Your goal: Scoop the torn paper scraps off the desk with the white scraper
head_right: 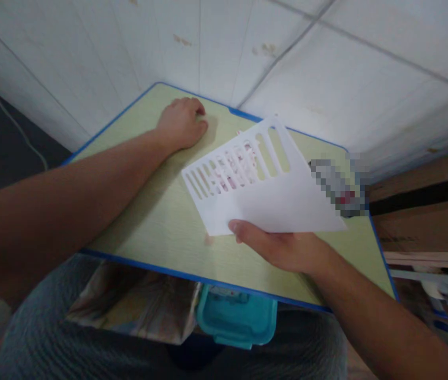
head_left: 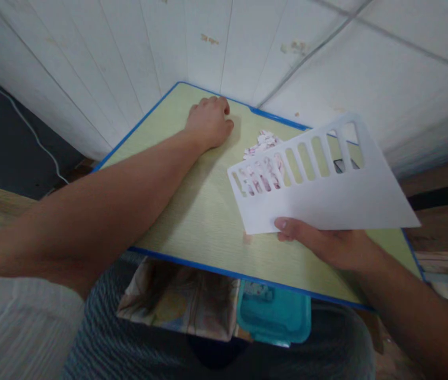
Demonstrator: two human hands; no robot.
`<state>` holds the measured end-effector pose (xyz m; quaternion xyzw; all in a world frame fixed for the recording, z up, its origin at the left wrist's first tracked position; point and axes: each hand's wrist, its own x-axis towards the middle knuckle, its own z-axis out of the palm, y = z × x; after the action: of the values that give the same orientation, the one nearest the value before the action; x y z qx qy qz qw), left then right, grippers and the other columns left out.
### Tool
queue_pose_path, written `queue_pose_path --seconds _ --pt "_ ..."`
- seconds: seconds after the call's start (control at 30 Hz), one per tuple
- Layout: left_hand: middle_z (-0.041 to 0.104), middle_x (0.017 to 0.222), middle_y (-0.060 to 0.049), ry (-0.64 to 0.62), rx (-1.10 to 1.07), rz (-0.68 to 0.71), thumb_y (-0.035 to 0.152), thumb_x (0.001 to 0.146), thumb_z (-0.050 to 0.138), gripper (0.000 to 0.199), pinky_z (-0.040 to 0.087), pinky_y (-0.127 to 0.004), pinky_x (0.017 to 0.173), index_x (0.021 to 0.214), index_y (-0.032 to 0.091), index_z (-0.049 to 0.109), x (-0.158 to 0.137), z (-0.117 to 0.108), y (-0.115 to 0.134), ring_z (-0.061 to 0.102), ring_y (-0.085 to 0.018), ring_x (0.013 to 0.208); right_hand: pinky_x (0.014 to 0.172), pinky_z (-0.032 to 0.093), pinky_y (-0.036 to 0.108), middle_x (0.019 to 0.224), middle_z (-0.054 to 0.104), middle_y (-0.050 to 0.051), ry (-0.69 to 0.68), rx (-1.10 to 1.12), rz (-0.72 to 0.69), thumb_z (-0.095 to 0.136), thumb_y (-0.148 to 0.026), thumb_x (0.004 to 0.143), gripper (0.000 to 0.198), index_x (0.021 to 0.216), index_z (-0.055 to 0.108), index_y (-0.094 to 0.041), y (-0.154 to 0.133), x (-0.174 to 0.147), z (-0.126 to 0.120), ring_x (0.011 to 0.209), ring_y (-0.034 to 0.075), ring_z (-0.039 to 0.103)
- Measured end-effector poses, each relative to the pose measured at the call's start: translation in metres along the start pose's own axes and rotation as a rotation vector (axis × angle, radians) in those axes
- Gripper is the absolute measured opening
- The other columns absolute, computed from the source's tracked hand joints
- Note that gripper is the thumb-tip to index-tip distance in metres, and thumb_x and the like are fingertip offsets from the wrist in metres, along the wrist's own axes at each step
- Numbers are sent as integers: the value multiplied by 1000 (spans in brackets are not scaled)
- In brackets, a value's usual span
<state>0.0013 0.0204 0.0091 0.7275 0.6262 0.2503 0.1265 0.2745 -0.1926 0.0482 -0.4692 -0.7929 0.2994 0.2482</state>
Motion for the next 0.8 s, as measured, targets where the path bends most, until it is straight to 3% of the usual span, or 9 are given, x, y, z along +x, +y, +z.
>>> queue_pose_path --seconds 0.13,0.27,0.47,0.63,0.8 --pt "70 169 -1 -32 30 -32 47 111 55 53 33 -56 142 160 31 67 -3 -1 4 46 -36 160 76 69 39 67 80 -2 115 107 63 89 -43 99 36 66 79 -33 4 2 -4 65 26 78" --pt "70 168 -11 12 66 2 27 114 60 46 40 -59 139 158 20 70 -4 3 4 53 -38 160 72 66 40 63 75 -1 360 130 169 82 -41 98 39 61 73 -31 5 21 -17 60 25 74" --pt "72 163 -16 19 114 30 22 119 61 38 46 -55 137 154 16 74 -5 4 3 58 -39 159 88 66 44 67 77 4 195 -38 210 74 -57 97 46 59 70 -32 -6 53 0 71 28 76" --pt "73 163 -17 16 126 47 28 121 63 37 48 -57 136 153 16 75 -8 2 5 60 -41 159 97 66 45 67 76 3 198 -75 176 73 -56 101 44 64 73 -33 -6 78 16 74 29 78" --pt "75 159 -16 46 100 51 26 117 63 41 48 -58 135 155 22 76 -5 6 5 61 -41 158 102 67 49 73 82 5 190 -86 196 76 -63 98 45 65 74 -32 -1 75 16 79 32 80"
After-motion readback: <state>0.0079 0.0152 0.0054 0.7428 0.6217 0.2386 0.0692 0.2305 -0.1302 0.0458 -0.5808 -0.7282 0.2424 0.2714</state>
